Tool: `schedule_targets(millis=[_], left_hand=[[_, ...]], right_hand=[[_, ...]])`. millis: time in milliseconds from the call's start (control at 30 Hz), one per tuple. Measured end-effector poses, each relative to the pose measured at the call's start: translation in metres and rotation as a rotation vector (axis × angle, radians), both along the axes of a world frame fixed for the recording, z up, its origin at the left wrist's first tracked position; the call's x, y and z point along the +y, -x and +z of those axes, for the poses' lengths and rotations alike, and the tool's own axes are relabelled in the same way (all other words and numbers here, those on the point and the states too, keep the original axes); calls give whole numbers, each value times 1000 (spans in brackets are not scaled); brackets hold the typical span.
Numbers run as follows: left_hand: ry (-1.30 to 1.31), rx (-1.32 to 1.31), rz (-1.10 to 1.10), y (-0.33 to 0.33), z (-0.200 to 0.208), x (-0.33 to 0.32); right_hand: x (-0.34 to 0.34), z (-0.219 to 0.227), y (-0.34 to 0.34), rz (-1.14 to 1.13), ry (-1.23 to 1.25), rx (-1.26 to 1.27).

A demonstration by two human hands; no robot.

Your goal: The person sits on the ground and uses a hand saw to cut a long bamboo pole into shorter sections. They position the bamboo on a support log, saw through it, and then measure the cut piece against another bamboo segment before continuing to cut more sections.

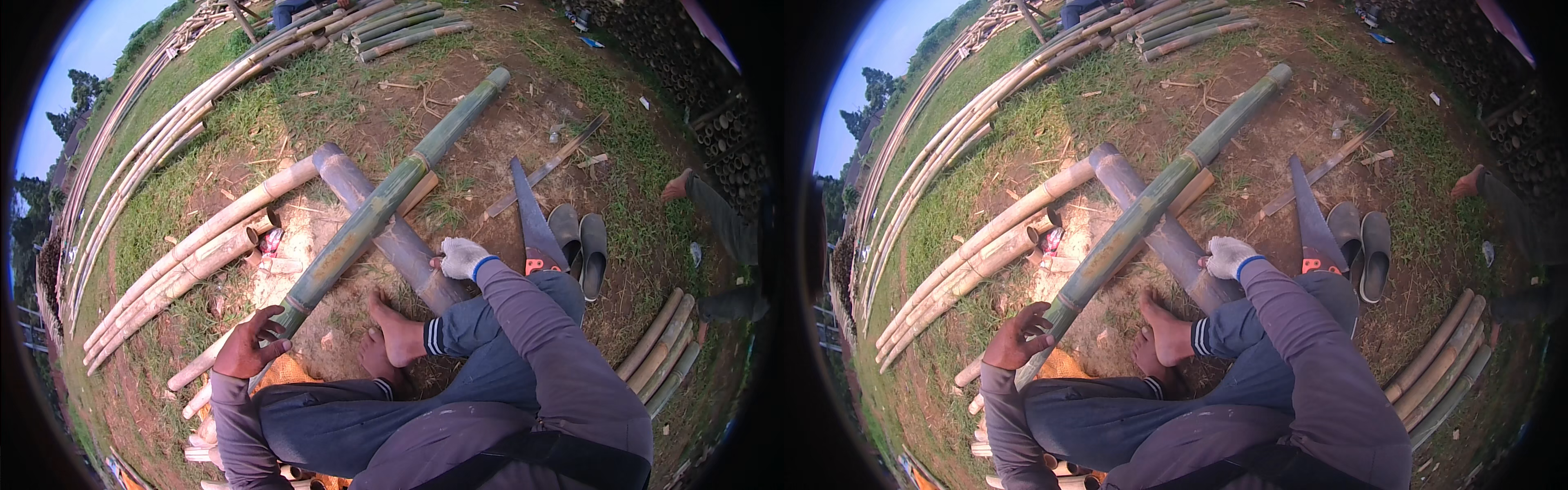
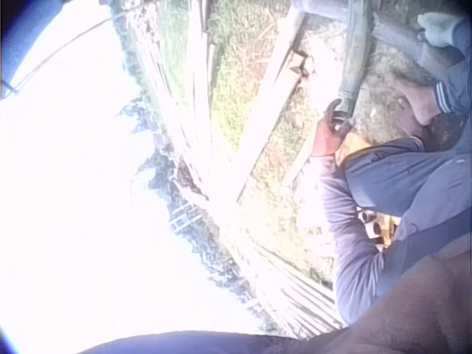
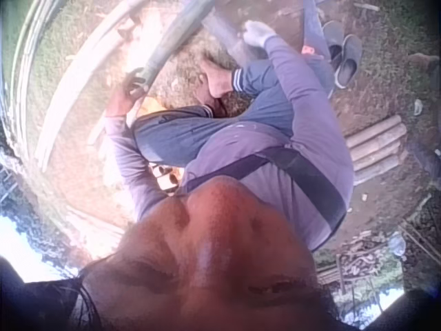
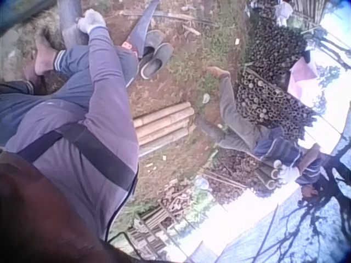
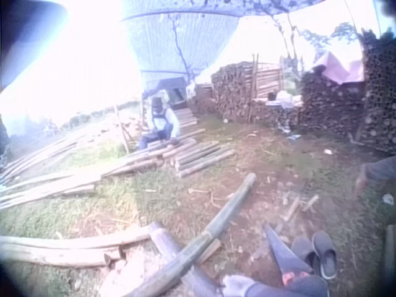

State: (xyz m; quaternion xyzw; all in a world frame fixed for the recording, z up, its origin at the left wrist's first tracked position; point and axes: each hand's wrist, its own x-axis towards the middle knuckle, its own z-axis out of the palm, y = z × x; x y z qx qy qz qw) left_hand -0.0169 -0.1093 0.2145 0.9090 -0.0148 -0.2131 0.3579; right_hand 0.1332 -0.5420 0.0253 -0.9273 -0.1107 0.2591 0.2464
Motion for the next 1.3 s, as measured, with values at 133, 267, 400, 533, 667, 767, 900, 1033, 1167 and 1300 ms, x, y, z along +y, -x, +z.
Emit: schedule_targets(millis=[133, 267, 400, 533, 667, 767, 900, 1033, 1167, 1300], left_hand=[[8, 24, 19, -1, 4, -3], [9, 19, 15, 0, 4, -2], [-7, 10, 7, 0, 3, 0], [9, 23, 23, 0, 1, 1], [13, 21, 22, 1, 2, 1], [19, 29, 25, 0, 2, 0], [20, 19, 20, 1, 0, 3], [8, 24, 24, 1, 4, 0], [19, 18, 17, 0, 2, 0], [9, 30, 20, 0, 3, -1]], right_hand=[[0, 0, 0, -10, -2, -4], [1, 5, 1, -9, -8, -3], [0, 2, 1, -7, -12, -18], [0, 1, 2, -7, -15, -32], [1, -2, 1, -3, -9, -34], [-1, -8, -1, -4, -6, -39], [1, -4, 0, -10, -2, -30], [1, 0, 1, -14, -2, -19], [0, -2, 0, -12, -4, -14], [1, 0, 1, -18, 1, -15]])
